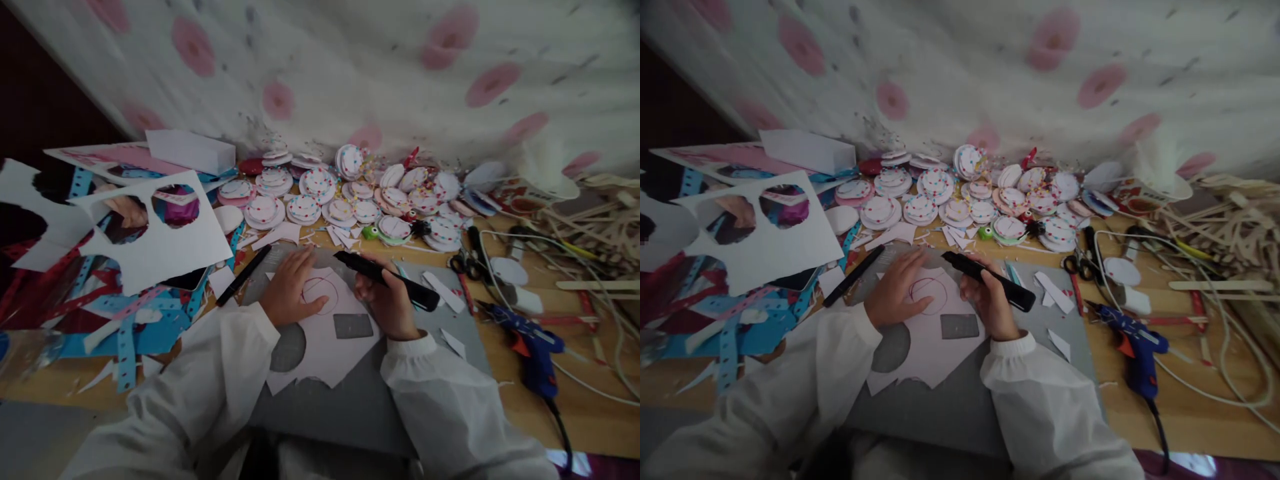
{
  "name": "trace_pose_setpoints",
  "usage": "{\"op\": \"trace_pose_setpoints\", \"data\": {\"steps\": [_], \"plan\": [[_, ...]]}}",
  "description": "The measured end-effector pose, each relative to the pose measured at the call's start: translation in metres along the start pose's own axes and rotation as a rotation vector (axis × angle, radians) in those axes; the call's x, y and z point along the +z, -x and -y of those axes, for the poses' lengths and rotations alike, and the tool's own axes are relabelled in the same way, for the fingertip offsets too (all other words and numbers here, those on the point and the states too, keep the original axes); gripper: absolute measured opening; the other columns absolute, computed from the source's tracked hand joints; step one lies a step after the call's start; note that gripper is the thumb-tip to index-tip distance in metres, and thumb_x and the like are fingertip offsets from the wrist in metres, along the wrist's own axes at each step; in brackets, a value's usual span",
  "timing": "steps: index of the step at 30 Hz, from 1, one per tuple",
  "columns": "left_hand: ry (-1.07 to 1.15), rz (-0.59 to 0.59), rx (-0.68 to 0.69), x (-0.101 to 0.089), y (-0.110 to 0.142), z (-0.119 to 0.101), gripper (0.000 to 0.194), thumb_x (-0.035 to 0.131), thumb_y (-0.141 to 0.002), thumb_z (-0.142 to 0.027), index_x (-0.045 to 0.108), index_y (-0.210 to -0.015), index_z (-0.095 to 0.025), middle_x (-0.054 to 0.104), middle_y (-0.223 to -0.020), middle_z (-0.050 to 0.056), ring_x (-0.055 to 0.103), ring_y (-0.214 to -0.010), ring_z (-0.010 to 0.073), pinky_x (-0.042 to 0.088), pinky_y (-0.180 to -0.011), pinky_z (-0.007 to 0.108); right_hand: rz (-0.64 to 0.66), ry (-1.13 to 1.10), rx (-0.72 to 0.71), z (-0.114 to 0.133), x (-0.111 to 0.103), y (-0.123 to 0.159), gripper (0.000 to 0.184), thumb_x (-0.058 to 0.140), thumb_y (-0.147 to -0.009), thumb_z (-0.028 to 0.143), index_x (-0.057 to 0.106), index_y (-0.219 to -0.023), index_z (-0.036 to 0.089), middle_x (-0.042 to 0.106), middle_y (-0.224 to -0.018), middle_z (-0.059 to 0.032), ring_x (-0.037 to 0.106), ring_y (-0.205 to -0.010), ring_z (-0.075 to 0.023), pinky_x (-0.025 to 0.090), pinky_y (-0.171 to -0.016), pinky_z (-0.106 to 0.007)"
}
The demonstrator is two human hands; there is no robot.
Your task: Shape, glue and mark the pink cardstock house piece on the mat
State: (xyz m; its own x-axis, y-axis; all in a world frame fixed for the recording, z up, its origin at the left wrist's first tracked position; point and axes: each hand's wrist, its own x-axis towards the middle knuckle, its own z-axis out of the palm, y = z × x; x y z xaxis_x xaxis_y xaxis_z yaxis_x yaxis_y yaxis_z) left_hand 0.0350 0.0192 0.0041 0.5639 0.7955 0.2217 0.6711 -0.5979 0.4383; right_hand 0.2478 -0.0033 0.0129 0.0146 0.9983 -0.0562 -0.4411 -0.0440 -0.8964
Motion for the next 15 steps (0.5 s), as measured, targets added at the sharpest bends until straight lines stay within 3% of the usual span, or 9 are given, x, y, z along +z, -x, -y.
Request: {"op": "trace_pose_setpoints", "data": {"steps": [4,10,15], "plan": [[0.004,-0.013,-0.015,0.0020,-0.0004,0.0016,0.076,0.058,-0.080,-0.047,0.033,-0.140,-0.008,0.036,-0.150,0.022,0.029,-0.143,0.0299,0.023,-0.118,0.051,0.000,-0.032,0.062,0.0007,-0.0040,0.0025,0.047,0.049,-0.079,0.052,0.062,-0.109,0.018,0.064,-0.071,-0.0047,0.054,-0.057,-0.0166,0.044,-0.052,-0.029],[0.007,0.023,-0.029,0.0010,-0.0025,0.0000,0.076,0.059,-0.077,-0.048,0.037,-0.139,-0.008,0.038,-0.149,0.021,0.032,-0.141,0.0295,0.023,-0.118,0.050,-0.022,0.112,0.082,0.0025,-0.0034,0.0034,0.048,0.053,-0.079,0.054,0.061,-0.110,0.018,0.062,-0.070,-0.0037,0.056,-0.059,-0.0180,0.044,-0.053,-0.031],[-0.034,0.074,-0.038,0.0004,-0.0029,-0.0013,0.080,0.061,-0.075,-0.052,0.040,-0.138,-0.007,0.039,-0.149,0.022,0.031,-0.142,0.0303,0.019,-0.119,0.050,-0.063,0.123,0.010,-0.0007,-0.0057,0.0051,0.030,0.063,-0.079,0.041,0.058,-0.104,0.025,0.059,-0.075,0.0009,0.055,-0.065,-0.0148,0.046,-0.057,-0.028]]}}
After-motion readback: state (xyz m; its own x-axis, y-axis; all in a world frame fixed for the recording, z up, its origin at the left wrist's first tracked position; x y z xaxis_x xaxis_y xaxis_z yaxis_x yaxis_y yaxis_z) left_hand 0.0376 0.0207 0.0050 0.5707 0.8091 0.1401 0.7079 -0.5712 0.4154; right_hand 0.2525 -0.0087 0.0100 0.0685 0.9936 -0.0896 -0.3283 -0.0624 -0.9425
